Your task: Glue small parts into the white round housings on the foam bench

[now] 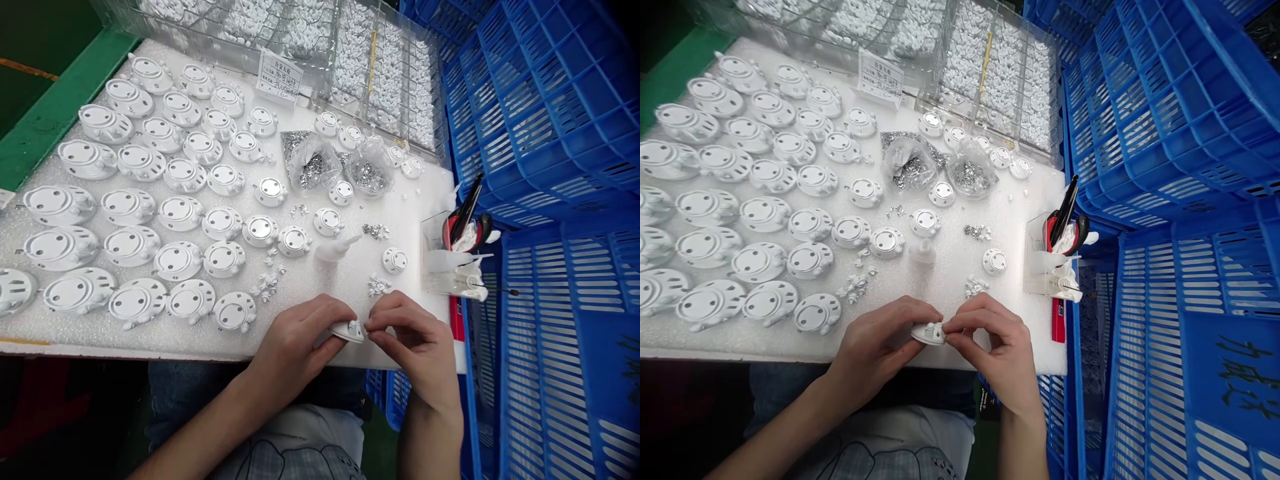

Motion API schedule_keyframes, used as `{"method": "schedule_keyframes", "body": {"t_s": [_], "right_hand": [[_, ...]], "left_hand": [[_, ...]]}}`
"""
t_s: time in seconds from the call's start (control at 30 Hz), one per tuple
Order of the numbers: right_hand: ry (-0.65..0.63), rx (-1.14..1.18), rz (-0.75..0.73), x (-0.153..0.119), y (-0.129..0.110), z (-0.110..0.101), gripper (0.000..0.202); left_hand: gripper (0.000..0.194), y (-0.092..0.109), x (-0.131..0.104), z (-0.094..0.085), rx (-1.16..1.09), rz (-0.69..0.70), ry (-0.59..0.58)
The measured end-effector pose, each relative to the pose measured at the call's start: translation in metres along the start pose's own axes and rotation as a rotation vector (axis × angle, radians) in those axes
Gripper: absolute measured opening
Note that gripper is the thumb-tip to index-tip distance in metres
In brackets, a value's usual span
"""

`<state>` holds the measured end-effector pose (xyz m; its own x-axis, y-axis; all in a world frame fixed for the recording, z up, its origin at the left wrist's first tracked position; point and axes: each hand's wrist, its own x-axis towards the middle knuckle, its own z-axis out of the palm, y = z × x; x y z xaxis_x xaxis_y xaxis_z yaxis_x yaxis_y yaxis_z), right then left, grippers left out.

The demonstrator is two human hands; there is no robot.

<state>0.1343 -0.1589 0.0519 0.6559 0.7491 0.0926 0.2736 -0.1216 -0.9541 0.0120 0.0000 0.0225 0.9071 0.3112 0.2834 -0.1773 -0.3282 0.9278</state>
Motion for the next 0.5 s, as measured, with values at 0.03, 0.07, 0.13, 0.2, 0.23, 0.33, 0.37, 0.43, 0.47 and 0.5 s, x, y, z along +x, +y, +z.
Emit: {"method": "schedule_keyframes", "body": {"t_s": [0.03, 0.07, 0.13, 0.2, 0.23, 0.33, 0.37, 0.43, 0.47, 0.5], "right_hand": [[-0.010, 0.007, 0.003, 0.0005, 0.0002, -0.0005, 0.006], [-0.020, 0.014, 0.008, 0.0010, 0.0004, -0.0006, 0.006], [-0.033, 0.036, 0.031, 0.0015, 0.0009, 0.0002, 0.008], [-0.030, 0.067, 0.062, 0.0016, 0.0018, 0.0018, 0.010], [-0.021, 0.080, 0.076, 0.0016, 0.0023, 0.0025, 0.011], [-0.011, 0.080, 0.081, 0.0016, 0.0029, 0.0033, 0.011], [-0.015, 0.068, 0.071, 0.0016, 0.0027, 0.0031, 0.011], [-0.025, 0.036, 0.050, 0.0015, 0.0020, 0.0025, 0.012], [-0.027, 0.021, 0.041, 0.0013, 0.0018, 0.0024, 0.012], [-0.025, 0.010, 0.032, 0.0011, 0.0018, 0.0025, 0.012]], "left_hand": [[0.014, -0.0003, 0.0003, 0.0003, 0.003, 0.014, -0.002], [0.013, -0.0006, 0.0005, 0.0005, 0.011, 0.030, -0.005], [0.013, -0.0011, 0.0004, 0.0007, 0.035, 0.058, -0.016], [0.012, -0.0011, -0.0001, 0.0004, 0.060, 0.071, -0.026], [0.012, -0.0010, -0.0004, 0.0002, 0.069, 0.070, -0.032], [0.012, -0.0002, -0.0007, 0.0002, 0.081, 0.057, -0.036], [0.013, 0.0001, -0.0007, 0.0004, 0.081, 0.053, -0.035], [0.015, 0.0008, -0.0006, 0.0011, 0.081, 0.043, -0.024], [0.016, 0.0010, -0.0006, 0.0014, 0.080, 0.037, -0.017], [0.017, 0.0012, -0.0007, 0.0017, 0.079, 0.031, -0.012]]}}
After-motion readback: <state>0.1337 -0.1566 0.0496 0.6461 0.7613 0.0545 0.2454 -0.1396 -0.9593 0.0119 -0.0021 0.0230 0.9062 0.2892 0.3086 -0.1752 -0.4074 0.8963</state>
